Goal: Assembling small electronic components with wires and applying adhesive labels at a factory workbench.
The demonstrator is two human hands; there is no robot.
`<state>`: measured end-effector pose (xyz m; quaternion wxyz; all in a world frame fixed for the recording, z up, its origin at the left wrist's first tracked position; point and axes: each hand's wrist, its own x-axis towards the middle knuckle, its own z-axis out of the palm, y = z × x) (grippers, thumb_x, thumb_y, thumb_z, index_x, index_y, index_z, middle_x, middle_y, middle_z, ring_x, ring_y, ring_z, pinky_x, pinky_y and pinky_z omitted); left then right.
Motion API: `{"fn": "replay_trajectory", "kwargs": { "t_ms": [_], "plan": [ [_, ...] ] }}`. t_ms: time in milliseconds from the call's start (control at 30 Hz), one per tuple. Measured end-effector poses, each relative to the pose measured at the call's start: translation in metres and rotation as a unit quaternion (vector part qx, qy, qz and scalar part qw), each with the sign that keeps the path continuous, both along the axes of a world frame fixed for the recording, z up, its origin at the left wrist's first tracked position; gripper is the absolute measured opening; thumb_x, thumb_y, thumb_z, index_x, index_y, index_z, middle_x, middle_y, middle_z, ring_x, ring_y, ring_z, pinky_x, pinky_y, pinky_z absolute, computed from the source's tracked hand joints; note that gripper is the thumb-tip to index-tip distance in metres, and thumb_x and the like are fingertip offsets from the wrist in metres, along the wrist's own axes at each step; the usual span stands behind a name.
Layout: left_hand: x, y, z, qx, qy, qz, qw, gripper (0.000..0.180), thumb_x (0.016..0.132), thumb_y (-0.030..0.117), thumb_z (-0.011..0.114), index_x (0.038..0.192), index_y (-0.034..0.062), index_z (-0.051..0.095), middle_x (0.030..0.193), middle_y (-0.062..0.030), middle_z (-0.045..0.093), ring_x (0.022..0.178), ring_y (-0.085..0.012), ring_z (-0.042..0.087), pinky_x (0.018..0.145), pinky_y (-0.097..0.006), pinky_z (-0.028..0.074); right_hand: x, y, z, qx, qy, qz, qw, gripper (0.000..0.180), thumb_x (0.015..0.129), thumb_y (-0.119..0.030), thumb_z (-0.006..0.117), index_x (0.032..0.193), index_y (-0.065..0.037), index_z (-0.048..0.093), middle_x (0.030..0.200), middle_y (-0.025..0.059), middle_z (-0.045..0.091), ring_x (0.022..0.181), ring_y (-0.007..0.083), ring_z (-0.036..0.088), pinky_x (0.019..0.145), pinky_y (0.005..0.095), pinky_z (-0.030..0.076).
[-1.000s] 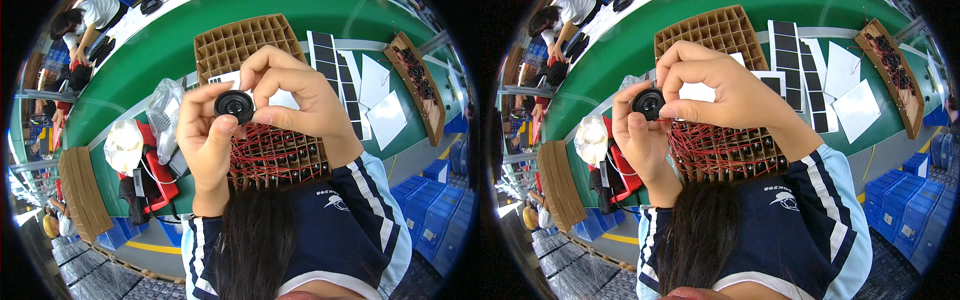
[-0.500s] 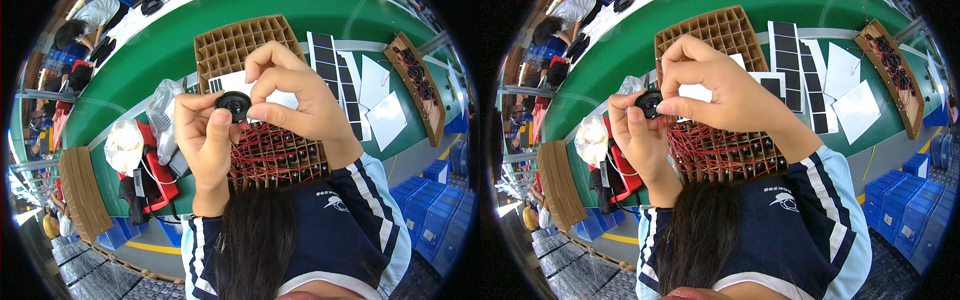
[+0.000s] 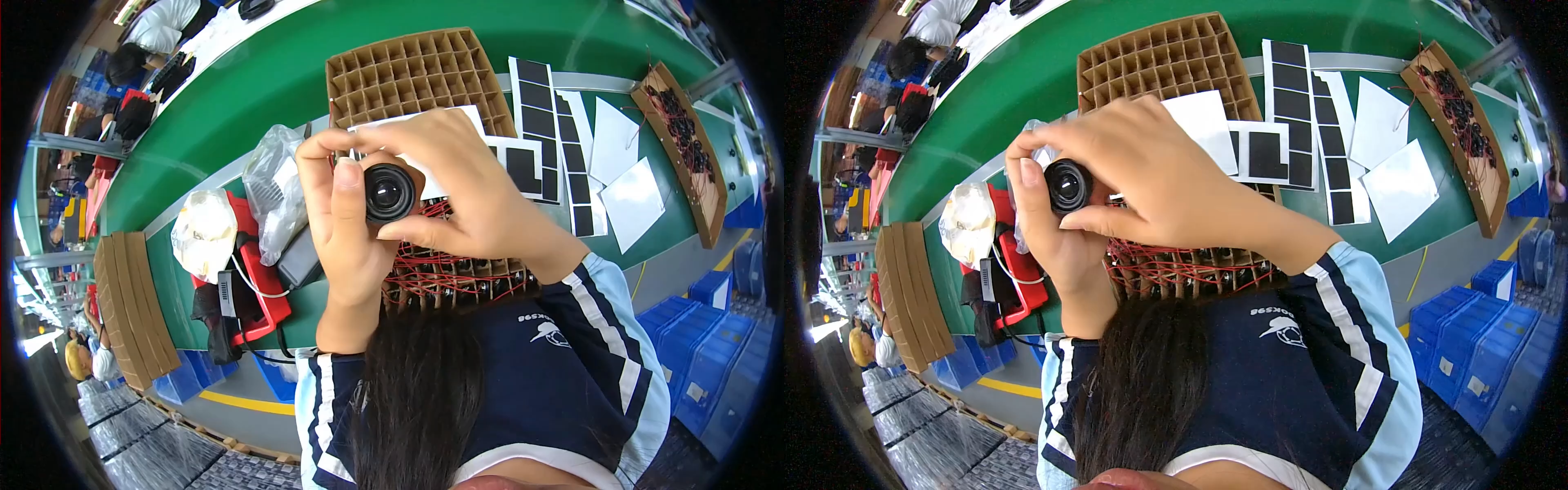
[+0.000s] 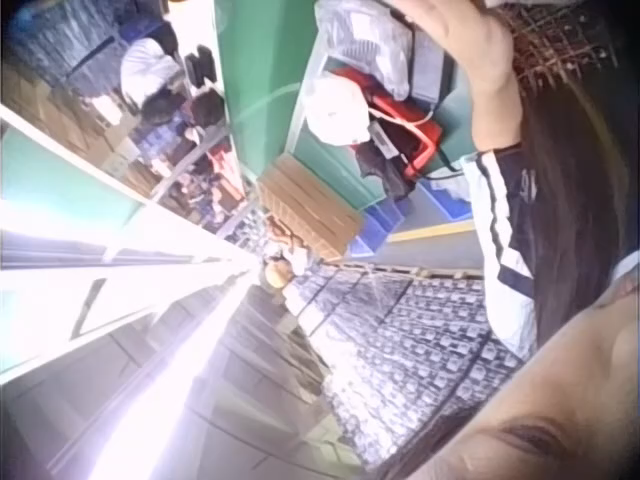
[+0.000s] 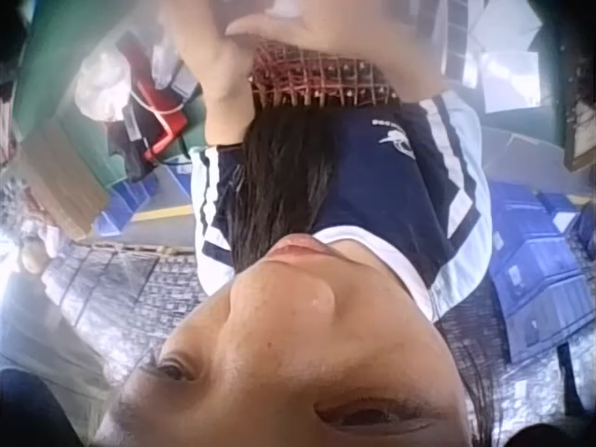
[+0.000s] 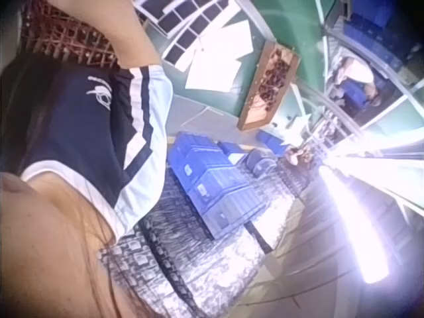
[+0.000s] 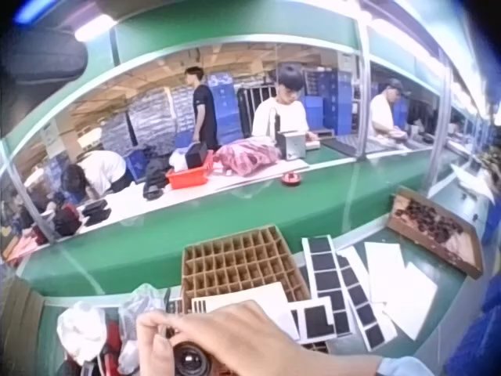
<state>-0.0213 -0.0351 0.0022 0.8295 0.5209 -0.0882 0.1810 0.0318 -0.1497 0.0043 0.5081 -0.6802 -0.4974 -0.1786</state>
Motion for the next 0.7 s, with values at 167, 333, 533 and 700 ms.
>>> {"fn": "replay_trajectory", "kwargs": {
  "t_ms": [167,333,533,700],
  "plan": [
    [0.002,-0.002,-0.003,0.053,0.027,0.11,0.992,0.034,0.092,0.031,0.032,0.11,0.0034,0.041,0.091,-0.0076,0.051,0.084,-0.0121,0.051,0.072,-0.023,0.041,0.002,0.001,-0.003,-0.049,-0.127,-0.048,0.99,0.05,0.069,-0.028,0.065,0.111,-0.004,0.051,0.101,0.0045,0.056,0.089,0.0223,0.049,0.078,0.034,0.035],
    [0.001,0.004,-0.002,0.008,0.024,0.027,0.999,0.04,0.093,0.034,0.028,0.113,0.0014,0.041,0.092,-0.0083,0.053,0.082,-0.0135,0.053,0.071,-0.024,0.044,0.004,0.002,-0.004,-0.017,-0.076,0.0,0.997,0.063,0.067,-0.024,0.067,0.122,-0.005,0.042,0.108,0.002,0.056,0.094,0.0192,0.049,0.081,0.0338,0.032],
    [0.002,0.011,-0.006,0.091,0.04,0.084,0.992,0.033,0.09,0.021,0.043,0.115,0.001,0.038,0.108,-0.0075,0.047,0.084,-0.0097,0.05,0.07,-0.02,0.041,0.001,0.005,-0.008,-0.005,-0.027,0.012,1.0,0.077,0.069,-0.021,0.067,0.132,-0.005,0.027,0.111,0.0029,0.056,0.102,0.0207,0.048,0.086,0.0354,0.028],
    [-0.001,0.007,-0.009,0.127,-0.043,0.054,0.99,0.056,0.087,0.041,0.042,0.122,-0.0021,0.032,0.116,-0.0131,0.039,0.088,-0.0155,0.048,0.074,-0.026,0.04,0.009,0.002,-0.008,-0.008,0.042,0.085,0.995,0.077,0.074,-0.021,0.062,0.133,0.001,0.018,0.114,0.0122,0.053,0.109,0.023,0.045,0.094,0.0366,0.028]
  ]
}}
